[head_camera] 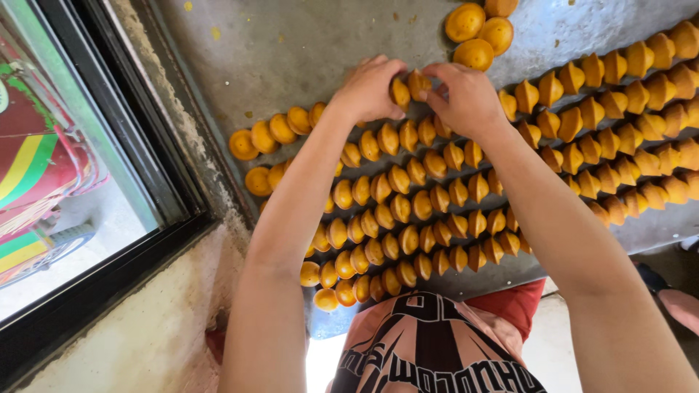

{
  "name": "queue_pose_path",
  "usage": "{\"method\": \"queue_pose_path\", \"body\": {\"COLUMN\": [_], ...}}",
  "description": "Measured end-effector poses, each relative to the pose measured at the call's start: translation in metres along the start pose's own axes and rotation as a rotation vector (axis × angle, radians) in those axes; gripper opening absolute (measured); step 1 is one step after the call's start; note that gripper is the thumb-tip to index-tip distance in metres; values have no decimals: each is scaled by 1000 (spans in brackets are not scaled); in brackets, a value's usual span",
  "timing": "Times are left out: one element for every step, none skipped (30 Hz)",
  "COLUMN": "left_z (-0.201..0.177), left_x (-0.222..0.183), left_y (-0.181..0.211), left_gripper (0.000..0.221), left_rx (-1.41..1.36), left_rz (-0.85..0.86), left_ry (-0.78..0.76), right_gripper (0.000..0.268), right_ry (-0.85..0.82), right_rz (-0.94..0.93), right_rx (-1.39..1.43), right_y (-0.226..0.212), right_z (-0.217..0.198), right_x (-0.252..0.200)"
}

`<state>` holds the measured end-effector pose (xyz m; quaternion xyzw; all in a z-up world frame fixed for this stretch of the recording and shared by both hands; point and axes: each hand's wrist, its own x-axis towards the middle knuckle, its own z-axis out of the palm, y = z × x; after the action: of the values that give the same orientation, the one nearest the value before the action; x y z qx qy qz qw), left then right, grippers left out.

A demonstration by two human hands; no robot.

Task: The person arranges small, round, orange-brown pastries into organized rows on a flat metal work surface by hand, moving them one at a time from a large pile.

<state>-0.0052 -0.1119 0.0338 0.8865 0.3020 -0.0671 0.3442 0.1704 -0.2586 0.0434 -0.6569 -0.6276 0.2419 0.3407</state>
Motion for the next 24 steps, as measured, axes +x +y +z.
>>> {"method": "queue_pose_path", "body": {"left_z": [-4,-10,-15,-16,-13,-8,1,12,18,23,31,37,40,41,40,39,39,38,35,31,23,16,11,8], "left_x": [1,2,4,12,24,36,49,63,78,93,103,110,117,122,127,131,132,132,128,123,120,114,105,98], "left_y": [4,5,5,8,12,16,23,30,35,38,40,39,37,34,32,33,33,33,31,28,27,24,21,19], "left_gripper": [84,87,91,91,85,79,79,77,76,76,70,65,65,63,61,61,56,51,51,48,46,46,47,50], "left_rx": [-5,-20,-32,-33,-4,26,20,74,133,132,177,223,218,199,184,183,221,259,261,191,122,126,4,-118], "left_rz": [6,-19,-47,-44,34,112,119,143,165,170,216,262,264,289,315,319,305,291,287,285,285,284,217,149], "left_ry": [3,10,17,20,85,150,145,212,285,287,317,348,347,305,265,267,276,285,281,263,251,252,229,206], "right_gripper": [30,25,21,21,28,35,35,37,39,39,43,47,47,51,56,56,57,59,59,53,47,47,45,44], "right_ry": [-1,96,195,196,251,306,305,243,183,186,152,118,116,90,68,71,60,48,47,36,28,30,46,62], "right_rz": [0,87,171,169,149,129,137,94,44,45,92,139,141,191,239,239,216,192,193,206,216,213,187,161], "right_rx": [-8,-81,-150,-154,-263,-372,-379,-426,-471,-476,-489,-502,-506,-520,-533,-537,-568,-599,-593,-583,-576,-574,-506,-438], "right_y": [2,6,9,15,20,24,26,27,26,26,24,23,23,23,23,24,24,25,25,26,27,29,31,33], "right_z": [-6,-12,-18,-24,-29,-32,-31,-29,-28,-27,-25,-23,-23,-23,-23,-23,-21,-20,-19,-19,-20,-20,-19,-18], "right_x": [-3,-7,-7,-6,-7,-8,-11,-14,-12,-10,-12,-13,-12,-12,-10,-8,-7,-6,-7,-8,-8,-7,-8,-9]}}
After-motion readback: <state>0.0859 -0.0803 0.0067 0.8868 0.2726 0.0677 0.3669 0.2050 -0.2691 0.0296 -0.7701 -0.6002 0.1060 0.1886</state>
